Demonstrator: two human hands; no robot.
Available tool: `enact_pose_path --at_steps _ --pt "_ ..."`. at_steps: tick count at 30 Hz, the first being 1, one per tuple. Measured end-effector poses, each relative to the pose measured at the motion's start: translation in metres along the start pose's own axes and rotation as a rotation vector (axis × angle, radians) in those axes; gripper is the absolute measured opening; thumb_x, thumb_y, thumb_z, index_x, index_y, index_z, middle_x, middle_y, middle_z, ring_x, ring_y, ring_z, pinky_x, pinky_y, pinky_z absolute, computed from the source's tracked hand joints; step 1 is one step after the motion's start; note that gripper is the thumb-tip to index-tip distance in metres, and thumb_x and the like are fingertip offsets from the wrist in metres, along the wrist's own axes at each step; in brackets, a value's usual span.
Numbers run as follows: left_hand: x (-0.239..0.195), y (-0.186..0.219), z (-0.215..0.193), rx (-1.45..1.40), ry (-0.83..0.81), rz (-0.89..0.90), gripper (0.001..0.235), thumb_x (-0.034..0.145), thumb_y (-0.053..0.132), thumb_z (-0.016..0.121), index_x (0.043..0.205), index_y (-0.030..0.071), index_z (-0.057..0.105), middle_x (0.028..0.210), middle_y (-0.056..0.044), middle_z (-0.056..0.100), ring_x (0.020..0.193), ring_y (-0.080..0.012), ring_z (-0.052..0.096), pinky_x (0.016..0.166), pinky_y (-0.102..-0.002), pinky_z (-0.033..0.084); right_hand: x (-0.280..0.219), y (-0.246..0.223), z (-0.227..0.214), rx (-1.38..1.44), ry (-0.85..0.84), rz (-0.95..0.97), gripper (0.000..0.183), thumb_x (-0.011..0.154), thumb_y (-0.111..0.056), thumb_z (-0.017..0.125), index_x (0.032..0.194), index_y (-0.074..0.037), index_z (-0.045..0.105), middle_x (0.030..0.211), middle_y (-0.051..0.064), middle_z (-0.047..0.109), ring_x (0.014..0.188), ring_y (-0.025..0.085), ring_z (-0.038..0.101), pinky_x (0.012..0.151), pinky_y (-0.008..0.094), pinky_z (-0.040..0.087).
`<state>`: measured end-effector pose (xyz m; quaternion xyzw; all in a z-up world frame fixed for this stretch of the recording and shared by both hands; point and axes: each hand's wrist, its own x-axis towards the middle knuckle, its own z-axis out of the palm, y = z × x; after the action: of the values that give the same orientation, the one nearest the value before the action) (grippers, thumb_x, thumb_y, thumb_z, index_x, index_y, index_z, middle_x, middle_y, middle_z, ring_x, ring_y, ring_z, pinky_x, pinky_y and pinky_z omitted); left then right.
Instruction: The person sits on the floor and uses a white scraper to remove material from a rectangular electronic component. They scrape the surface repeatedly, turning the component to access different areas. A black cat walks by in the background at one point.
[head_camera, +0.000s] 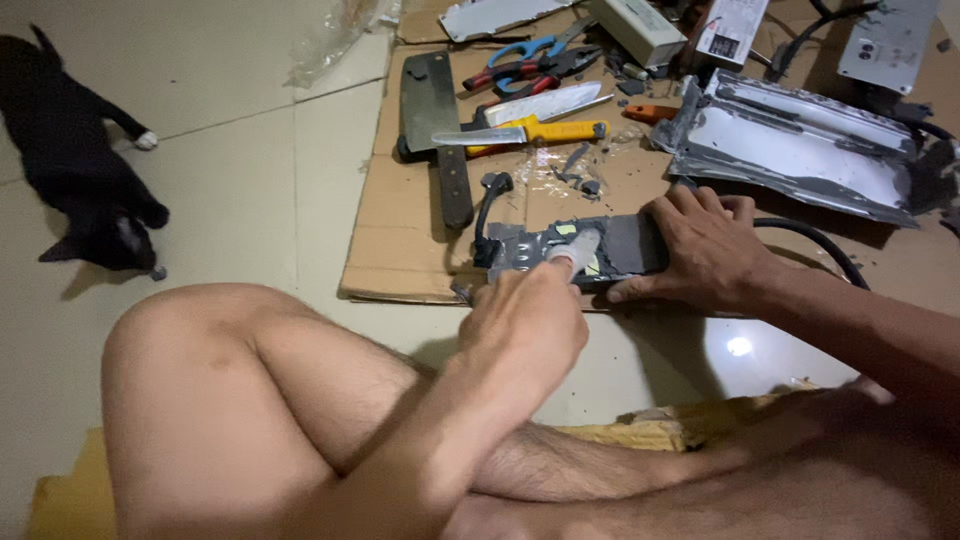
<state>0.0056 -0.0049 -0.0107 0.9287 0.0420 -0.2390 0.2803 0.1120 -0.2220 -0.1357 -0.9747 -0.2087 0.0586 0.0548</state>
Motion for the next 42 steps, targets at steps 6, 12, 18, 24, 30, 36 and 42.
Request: enact_pose_path --at_steps 6,12,18,24,30,36,42 --pt "-0.032 0.020 -0.013 -0.268 -0.090 -0.172 0.054 0.099 0.033 0.037 0.150 0.021 0.051 0.130 -0.019 0.066 0.122 -0.0378 0.063 0.096 -0.055 0.054 0.005 0.004 0.006 -0.074 -0.056 0.065 0.114 0.057 -0.099 0.067 0.136 -0.018 0.053 0.122 0.005 0.055 0.127 0.029 0.051 0.106 0.058 0.033" --pt "-0.006 0.004 0.014 -0.500 -0.062 -0.095 0.050 0.101 0.028 0.041 0.148 0.016 0.052 0.104 -0.017 0.066 0.080 -0.0264 0.062 0.063 -0.039 0.056 0.000 -0.001 -0.005 -0.010 -0.040 0.043 0.115 0.055 -0.092 0.077 0.137 -0.014 0.053 0.125 0.012 0.055 0.129 0.037 0.052 0.104 0.064 0.035" --pt "-0.030 -0.015 -0.025 0.101 -0.058 0.028 0.044 0.099 0.027 0.043 0.137 0.031 0.064 0.118 -0.023 0.070 0.117 -0.0422 0.065 0.096 -0.056 0.055 0.005 0.009 0.001 0.019 -0.060 0.001 0.110 0.055 -0.091 0.077 0.132 -0.018 0.051 0.122 0.008 0.052 0.127 0.035 0.049 0.103 0.061 0.034" --pt "-0.011 -0.028 -0.047 0.125 -0.071 0.164 0.045 0.098 0.021 0.046 0.139 0.019 0.064 0.126 -0.026 0.068 0.121 -0.0502 0.061 0.098 -0.061 0.052 0.007 0.018 0.008 0.036 -0.016 -0.088 0.111 0.051 -0.094 0.077 0.130 -0.020 0.051 0.115 0.005 0.052 0.121 0.033 0.049 0.101 0.064 0.032" --pt "-0.018 -0.053 -0.056 0.120 -0.118 0.093 0.050 0.097 0.027 0.042 0.144 0.024 0.059 0.137 -0.017 0.064 0.131 -0.0444 0.056 0.107 -0.058 0.046 0.032 0.008 -0.020 -0.120 -0.200 -0.189 0.115 0.049 -0.086 0.085 0.141 -0.028 0.049 0.131 0.000 0.054 0.135 0.029 0.044 0.108 0.065 0.032" --pt "-0.018 -0.064 -0.048 0.016 -0.004 0.095 0.050 0.097 0.032 0.044 0.142 0.022 0.061 0.132 -0.020 0.066 0.126 -0.0427 0.060 0.102 -0.057 0.049 0.072 -0.032 -0.062 -0.257 -0.255 -0.331 0.105 0.060 -0.066 0.089 0.148 -0.029 0.046 0.152 0.003 0.046 0.153 0.034 0.025 0.113 0.066 0.027" --pt "-0.036 -0.056 -0.062 -0.054 0.017 -0.218 0.060 0.095 0.042 0.043 0.154 0.039 0.050 0.091 -0.006 0.073 0.055 -0.0231 0.053 0.055 -0.038 0.039 0.063 -0.016 -0.034 -0.276 -0.108 -0.392 0.119 0.060 -0.073 0.084 0.157 -0.029 0.032 0.155 0.005 0.043 0.143 0.034 0.039 0.110 0.062 0.036"
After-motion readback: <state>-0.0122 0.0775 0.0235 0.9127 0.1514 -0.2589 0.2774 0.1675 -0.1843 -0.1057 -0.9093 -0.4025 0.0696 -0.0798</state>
